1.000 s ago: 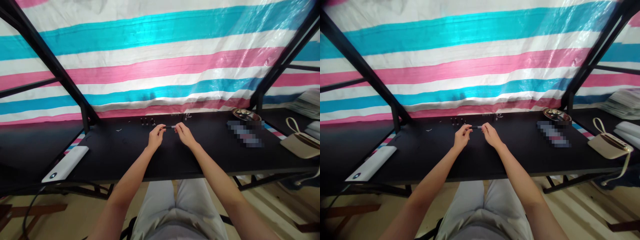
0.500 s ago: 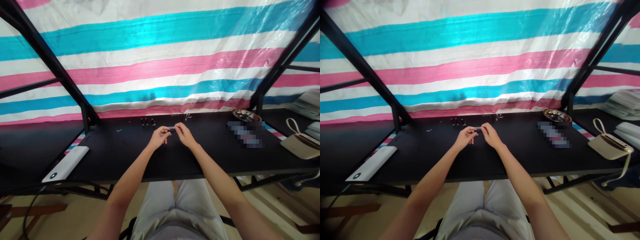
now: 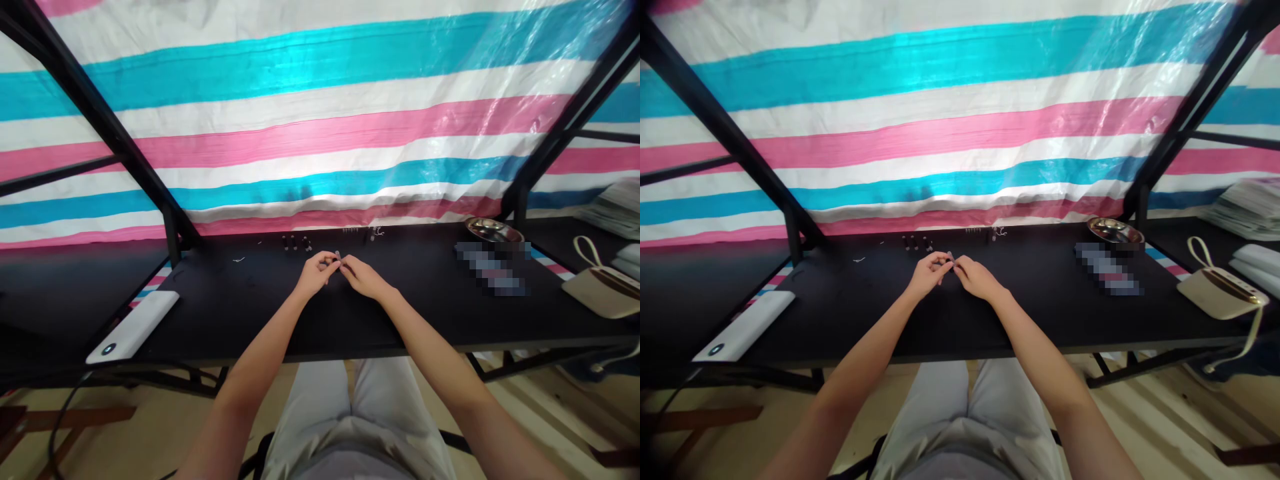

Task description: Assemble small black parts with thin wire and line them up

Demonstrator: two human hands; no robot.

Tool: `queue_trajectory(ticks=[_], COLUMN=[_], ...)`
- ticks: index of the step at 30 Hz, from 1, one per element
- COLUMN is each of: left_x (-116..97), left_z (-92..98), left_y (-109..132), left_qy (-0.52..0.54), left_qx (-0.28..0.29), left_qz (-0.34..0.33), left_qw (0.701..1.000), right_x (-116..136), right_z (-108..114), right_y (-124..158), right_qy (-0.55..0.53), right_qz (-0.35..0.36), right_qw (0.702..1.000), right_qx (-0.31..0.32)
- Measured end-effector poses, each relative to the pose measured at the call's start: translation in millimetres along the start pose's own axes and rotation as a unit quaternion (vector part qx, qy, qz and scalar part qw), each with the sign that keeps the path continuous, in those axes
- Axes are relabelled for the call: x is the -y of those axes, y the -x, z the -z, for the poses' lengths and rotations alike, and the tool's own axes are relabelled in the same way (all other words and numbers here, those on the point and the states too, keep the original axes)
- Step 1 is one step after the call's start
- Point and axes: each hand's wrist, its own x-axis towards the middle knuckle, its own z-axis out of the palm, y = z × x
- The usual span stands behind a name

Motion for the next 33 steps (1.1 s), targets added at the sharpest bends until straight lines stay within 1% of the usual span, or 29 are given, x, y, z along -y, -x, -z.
queue_trajectory(ticks=[6, 10, 14, 16, 20, 23, 25, 27, 30, 31, 33], left_x=[1.3, 4.7, 6.4, 5.9, 3.1, 1.9, 2.7, 4.8, 9.5, 11.0, 13.1], left_z=[-0.8, 0.3, 2.3, 2.7, 1.5, -0.4, -1.0, -0.3, 2.4, 3.1, 3.9], left_y=[1.5, 0.0, -1.0, -0.7, 1.0, 2.4, 2.7, 2.4, 1.6, 1.6, 2.0], left_qy=[-0.044, -0.08, -0.11, -0.114, -0.108, -0.105, -0.108, -0.126, -0.181, -0.202, -0.242], left_qx=[0.001, -0.003, 0.015, 0.022, 0.028, 0.032, 0.022, -0.002, -0.025, -0.026, -0.019], left_qz=[-0.002, -0.027, -0.063, -0.068, -0.069, -0.07, -0.069, -0.069, -0.085, -0.094, -0.113], left_qw=[0.999, 0.996, 0.992, 0.991, 0.991, 0.991, 0.992, 0.99, 0.98, 0.974, 0.964], right_x=[1.3, 0.1, -3.3, -4.0, -2.2, -3.9, -10.7, -23.3, -50.6, -60.6, -79.5], right_z=[-1.4, -3.5, -6.5, -8.0, -10.7, -11.2, -8.6, -1.9, 13.7, 19.0, 27.0], right_y=[-0.4, -1.2, -3.3, -4.3, -4.5, -5.1, -7.7, -12.7, -21.8, -24.6, -28.9], right_qy=[0.056, 0.027, -0.015, -0.035, -0.046, -0.039, -0.031, -0.014, 0.031, 0.051, 0.093], right_qz=[0.01, 0.014, 0.031, 0.032, 0.004, -0.001, -0.006, -0.042, -0.154, -0.182, -0.219], right_qw=[0.998, 1.0, 0.999, 0.998, 0.996, 0.996, 0.996, 0.993, 0.974, 0.967, 0.958], right_qx=[0.015, 0.002, -0.018, -0.037, -0.071, -0.077, -0.082, -0.109, -0.163, -0.168, -0.158])
